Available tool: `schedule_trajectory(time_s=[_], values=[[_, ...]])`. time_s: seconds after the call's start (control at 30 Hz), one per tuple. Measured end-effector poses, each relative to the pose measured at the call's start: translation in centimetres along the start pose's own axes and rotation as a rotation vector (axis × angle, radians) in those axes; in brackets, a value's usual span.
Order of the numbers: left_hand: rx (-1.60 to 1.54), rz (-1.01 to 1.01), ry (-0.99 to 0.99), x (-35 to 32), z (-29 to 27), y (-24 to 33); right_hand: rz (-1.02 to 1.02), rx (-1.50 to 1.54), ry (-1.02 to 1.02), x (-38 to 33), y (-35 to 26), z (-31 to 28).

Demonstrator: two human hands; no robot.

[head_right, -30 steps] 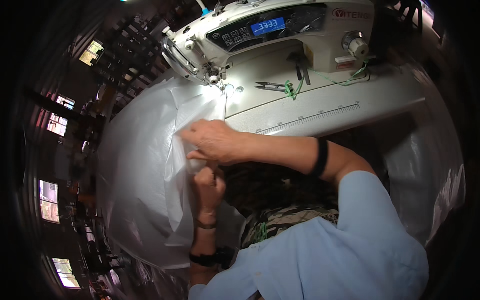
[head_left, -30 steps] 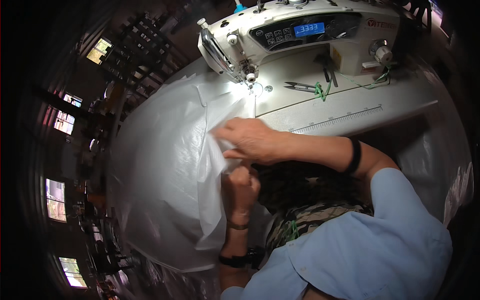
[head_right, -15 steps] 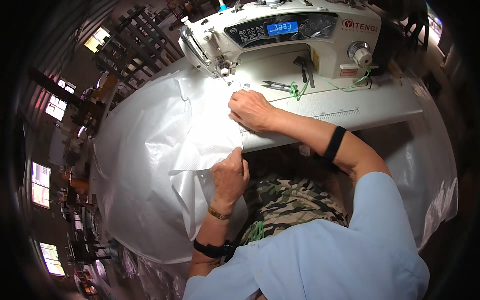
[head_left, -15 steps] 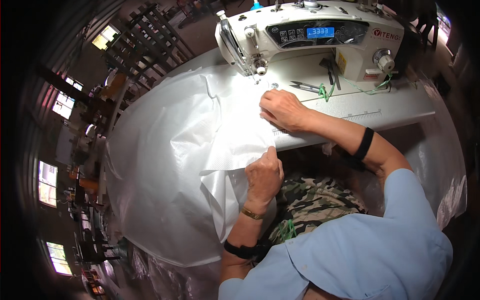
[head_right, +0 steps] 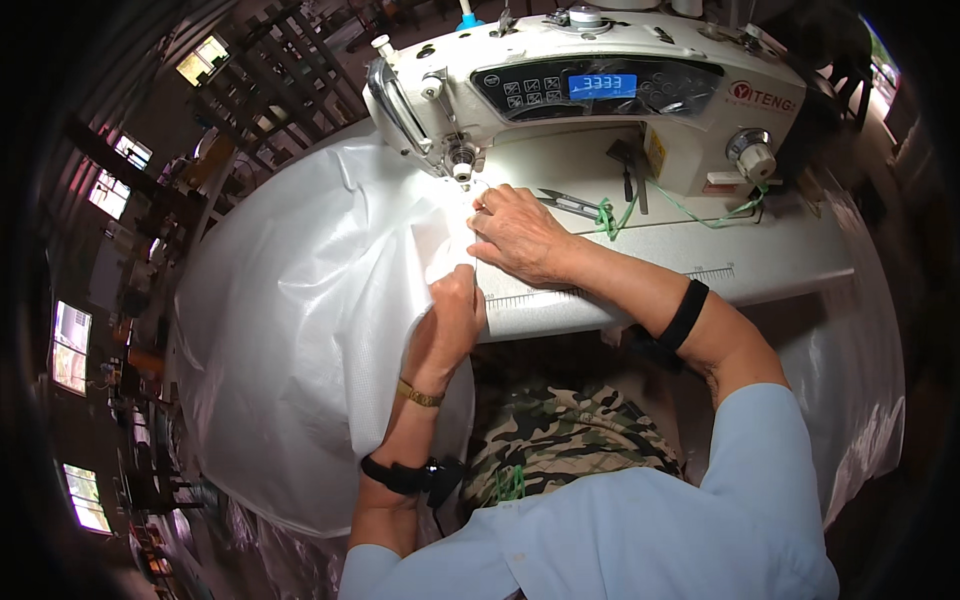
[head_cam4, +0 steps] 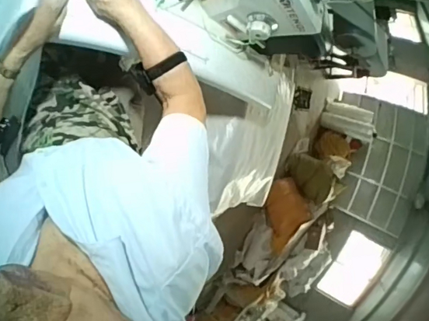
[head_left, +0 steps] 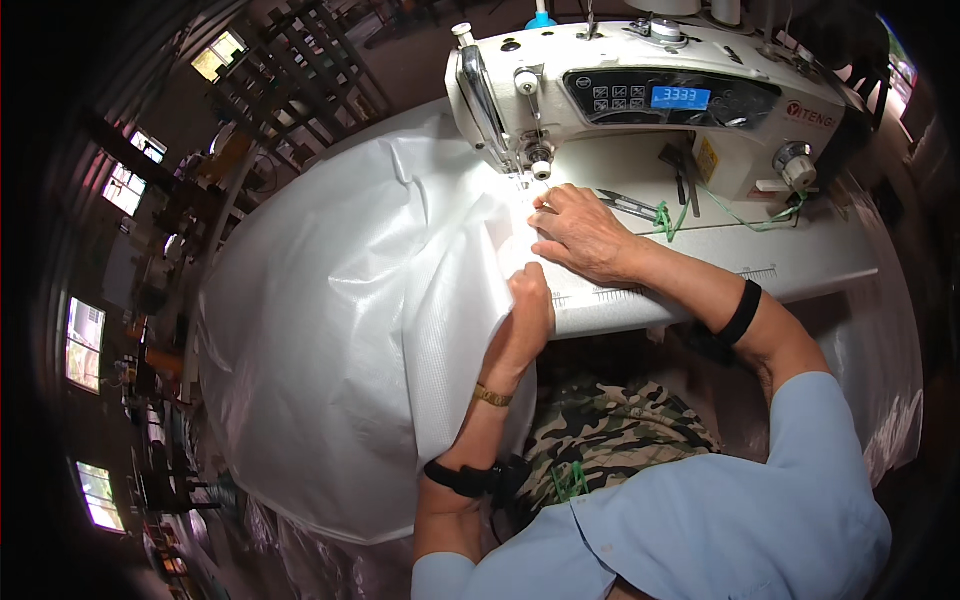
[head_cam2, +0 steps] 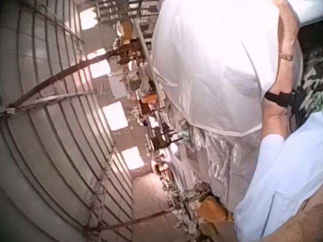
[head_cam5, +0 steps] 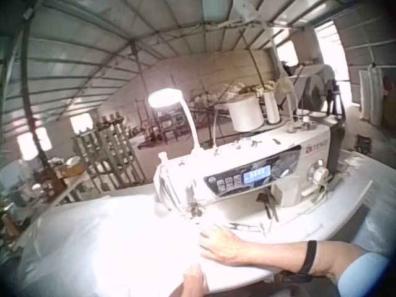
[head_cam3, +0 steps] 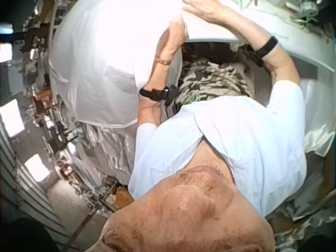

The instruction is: Sewing the edges of large white plastic sheets using an industrial sewing machine.

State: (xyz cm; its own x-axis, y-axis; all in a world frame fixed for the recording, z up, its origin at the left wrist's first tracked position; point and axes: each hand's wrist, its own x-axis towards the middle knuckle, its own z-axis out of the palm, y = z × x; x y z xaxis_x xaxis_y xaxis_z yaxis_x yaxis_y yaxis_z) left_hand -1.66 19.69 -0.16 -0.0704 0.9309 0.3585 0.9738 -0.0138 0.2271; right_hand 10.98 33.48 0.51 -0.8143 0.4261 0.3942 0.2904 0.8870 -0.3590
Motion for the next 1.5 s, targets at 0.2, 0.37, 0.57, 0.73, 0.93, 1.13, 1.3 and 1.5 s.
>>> schedule_trajectory(time_s=[0.2,0.37,0.57,0.73,0.93,1.13,1.3,1.5], values=[[0.019,-0.021,0.031,5.7,3.9,-1.2,0.041,-0.055,0.054,0.1,2.1,-0.1],[0.061,-0.162,0.033,6.2,0.6,-1.6,0.002,0.002,0.087,1.5,0.5,1.1],[-0.156,-0.128,-0.038,1.7,0.6,-0.8,0.103,0.059,-0.014,1.2,1.5,0.3],[-0.187,-0.113,0.078,-0.2,0.8,-0.2,0.075,0.096,0.034,1.1,1.4,0.5],[-0.203,-0.017,0.097,2.5,1.3,-1.5,0.072,0.022,0.062,0.9,1.0,0.9],[-0.177,-0.041,0.141,4.3,1.5,-1.8,0.109,-0.043,0.031,1.1,0.9,0.8],[-0.201,-0.075,0.171,4.6,1.8,-2.1,0.177,0.116,0.034,1.6,0.7,0.2],[-0.098,-0.011,0.157,5.0,2.2,-2.7,0.311,0.611,0.527,3.4,1.7,1.3]])
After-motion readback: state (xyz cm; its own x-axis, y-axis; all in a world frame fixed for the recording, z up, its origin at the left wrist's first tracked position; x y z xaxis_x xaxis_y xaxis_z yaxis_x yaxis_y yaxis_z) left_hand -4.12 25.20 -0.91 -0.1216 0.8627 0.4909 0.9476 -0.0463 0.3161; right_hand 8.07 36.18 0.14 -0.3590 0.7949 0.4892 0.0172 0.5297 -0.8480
